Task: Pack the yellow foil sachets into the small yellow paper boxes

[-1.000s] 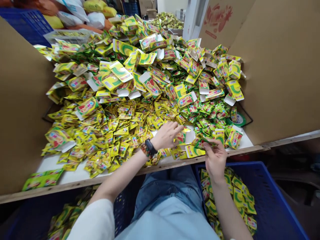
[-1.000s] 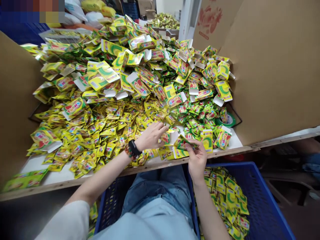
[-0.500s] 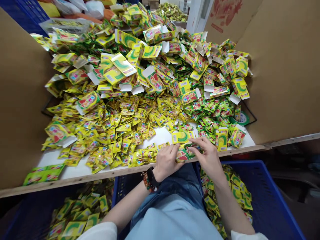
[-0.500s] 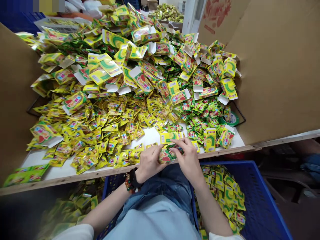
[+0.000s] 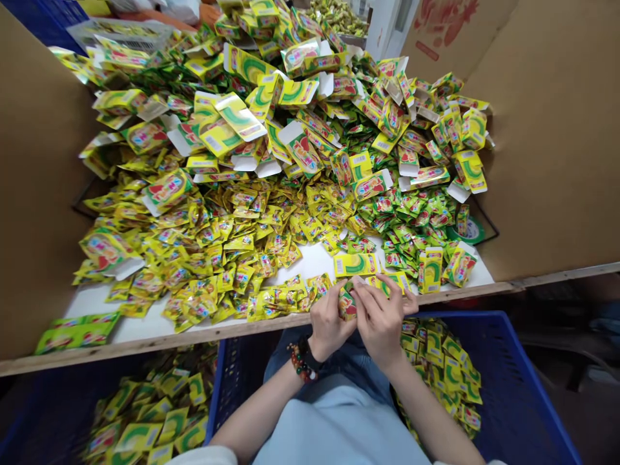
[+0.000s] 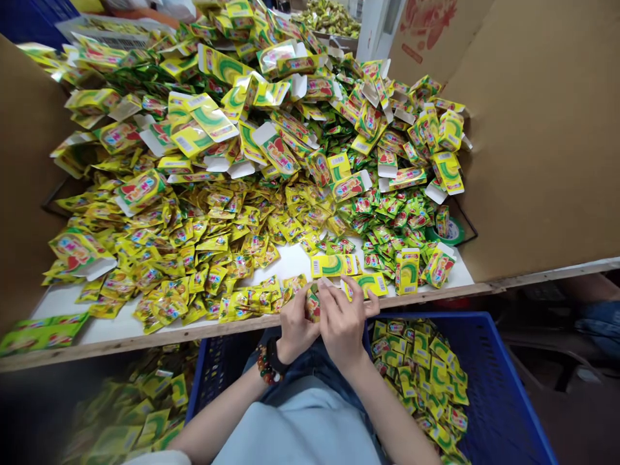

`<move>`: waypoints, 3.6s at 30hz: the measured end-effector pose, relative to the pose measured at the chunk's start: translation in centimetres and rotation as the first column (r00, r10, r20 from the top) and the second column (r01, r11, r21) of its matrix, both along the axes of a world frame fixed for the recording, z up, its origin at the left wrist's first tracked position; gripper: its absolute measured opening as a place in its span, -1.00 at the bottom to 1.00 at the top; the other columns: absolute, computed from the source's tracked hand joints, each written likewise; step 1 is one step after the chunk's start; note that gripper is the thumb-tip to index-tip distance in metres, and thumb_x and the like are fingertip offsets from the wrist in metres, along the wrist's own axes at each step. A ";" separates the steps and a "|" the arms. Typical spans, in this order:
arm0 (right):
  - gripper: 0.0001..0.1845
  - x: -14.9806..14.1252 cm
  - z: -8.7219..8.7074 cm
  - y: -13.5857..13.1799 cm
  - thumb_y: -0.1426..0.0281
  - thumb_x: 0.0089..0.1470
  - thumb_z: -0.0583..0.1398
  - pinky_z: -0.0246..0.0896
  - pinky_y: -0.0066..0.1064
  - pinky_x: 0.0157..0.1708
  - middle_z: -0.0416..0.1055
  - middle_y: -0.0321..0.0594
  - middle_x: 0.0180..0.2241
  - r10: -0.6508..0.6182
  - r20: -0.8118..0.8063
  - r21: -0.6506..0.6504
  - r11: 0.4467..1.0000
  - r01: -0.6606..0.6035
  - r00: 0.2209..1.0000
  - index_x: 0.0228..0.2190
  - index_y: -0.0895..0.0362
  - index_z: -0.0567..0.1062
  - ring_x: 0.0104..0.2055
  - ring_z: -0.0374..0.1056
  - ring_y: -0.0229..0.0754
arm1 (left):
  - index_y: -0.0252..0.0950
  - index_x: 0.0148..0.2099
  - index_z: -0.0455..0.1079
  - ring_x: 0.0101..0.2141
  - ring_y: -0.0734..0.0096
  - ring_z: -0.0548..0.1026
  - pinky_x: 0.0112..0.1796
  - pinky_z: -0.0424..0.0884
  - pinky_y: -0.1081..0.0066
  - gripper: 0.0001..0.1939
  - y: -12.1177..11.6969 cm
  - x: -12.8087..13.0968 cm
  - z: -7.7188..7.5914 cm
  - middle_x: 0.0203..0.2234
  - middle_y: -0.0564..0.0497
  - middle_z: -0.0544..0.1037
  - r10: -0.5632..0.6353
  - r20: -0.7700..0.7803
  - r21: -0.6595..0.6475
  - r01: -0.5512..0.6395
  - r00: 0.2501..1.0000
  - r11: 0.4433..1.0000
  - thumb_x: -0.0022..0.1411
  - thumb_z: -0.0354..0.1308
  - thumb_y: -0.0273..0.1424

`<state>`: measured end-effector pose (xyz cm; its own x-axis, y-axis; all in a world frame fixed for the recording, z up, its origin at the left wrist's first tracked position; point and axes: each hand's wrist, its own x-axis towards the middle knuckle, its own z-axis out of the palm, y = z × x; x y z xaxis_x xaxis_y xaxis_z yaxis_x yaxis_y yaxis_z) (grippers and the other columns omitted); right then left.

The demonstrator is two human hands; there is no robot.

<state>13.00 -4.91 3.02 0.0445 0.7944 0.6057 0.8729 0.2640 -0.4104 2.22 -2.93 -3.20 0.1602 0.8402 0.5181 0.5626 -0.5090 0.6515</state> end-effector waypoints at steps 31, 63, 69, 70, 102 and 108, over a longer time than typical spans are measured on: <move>-0.63 0.9 -1.1 0.5 0.30 0.23 0.12 0.39 -0.09 0.05 0.54 -0.18 -0.03 0.165 -0.647 -0.305 0.839 -0.451 0.745 0.04 0.01 0.50 0.05 0.46 0.03 | -0.34 0.28 -0.09 -0.18 0.11 0.53 -0.28 0.51 0.19 -0.38 0.2 0.0 -1.3 -0.08 -0.28 0.43 -0.066 -0.058 -0.041 0.064 0.996 0.997 0.23 -0.06 -0.28; -0.82 5.8 -3.6 14.6 0.41 0.04 0.17 0.28 -0.26 -0.12 0.57 -0.08 -0.29 -0.057 -0.485 -0.427 0.886 -0.180 0.873 -0.32 0.16 0.56 -0.20 0.46 -0.07 | -0.32 -0.34 0.34 -0.27 0.22 0.51 -0.17 0.40 0.26 -0.92 16.2 -3.5 3.4 -0.37 -0.11 0.54 -0.091 -0.326 -0.466 -0.076 0.941 0.882 0.16 0.06 -0.57; -0.71 3.4 -3.8 13.0 0.18 0.05 0.15 0.31 -0.37 -0.36 0.50 -0.20 -0.42 -0.048 -0.680 -0.282 0.939 -0.200 0.732 -0.38 0.15 0.48 -0.40 0.40 -0.18 | -0.29 -0.25 0.29 -0.42 0.44 0.50 -0.35 0.49 0.40 -0.94 14.1 -3.1 5.4 -0.42 0.03 0.50 -0.196 -0.025 -0.529 0.153 0.980 0.835 0.24 0.00 -0.48; -0.72 3.1 -3.8 12.8 0.17 0.05 0.15 0.31 -0.37 -0.35 0.49 -0.20 -0.42 -0.052 -0.691 -0.263 0.947 -0.184 0.721 -0.38 0.15 0.47 -0.39 0.39 -0.19 | -0.28 -0.23 0.28 -0.45 0.46 0.48 -0.39 0.50 0.42 -0.95 13.6 -3.1 5.6 -0.43 0.05 0.48 -0.197 0.085 -0.547 0.211 0.977 0.810 0.25 0.00 -0.46; -0.73 6.5 -1.4 3.9 0.20 0.07 0.25 0.20 -0.43 -0.36 0.35 -0.36 -0.42 -0.096 -0.840 -0.143 0.989 -0.046 0.535 -0.22 0.07 0.43 -0.43 0.26 -0.28 | -0.27 0.24 0.13 -0.25 0.24 0.45 -0.24 0.37 0.30 -0.56 6.7 -2.7 5.2 -0.22 -0.09 0.46 -0.045 -0.580 -0.088 -0.007 0.813 0.996 0.34 -0.09 -0.46; -0.92 2.9 0.5 4.6 0.32 0.16 0.18 0.29 -0.30 -0.09 0.46 -0.23 -0.25 0.136 -0.812 0.070 0.988 -0.138 0.567 -0.27 0.04 0.44 -0.11 0.39 -0.15 | -0.27 0.16 0.20 -0.26 0.20 0.49 -0.31 0.39 0.34 -0.37 4.7 -2.6 4.7 -0.21 -0.07 0.46 -0.069 -0.418 -0.114 0.023 0.906 0.993 0.11 0.22 -0.12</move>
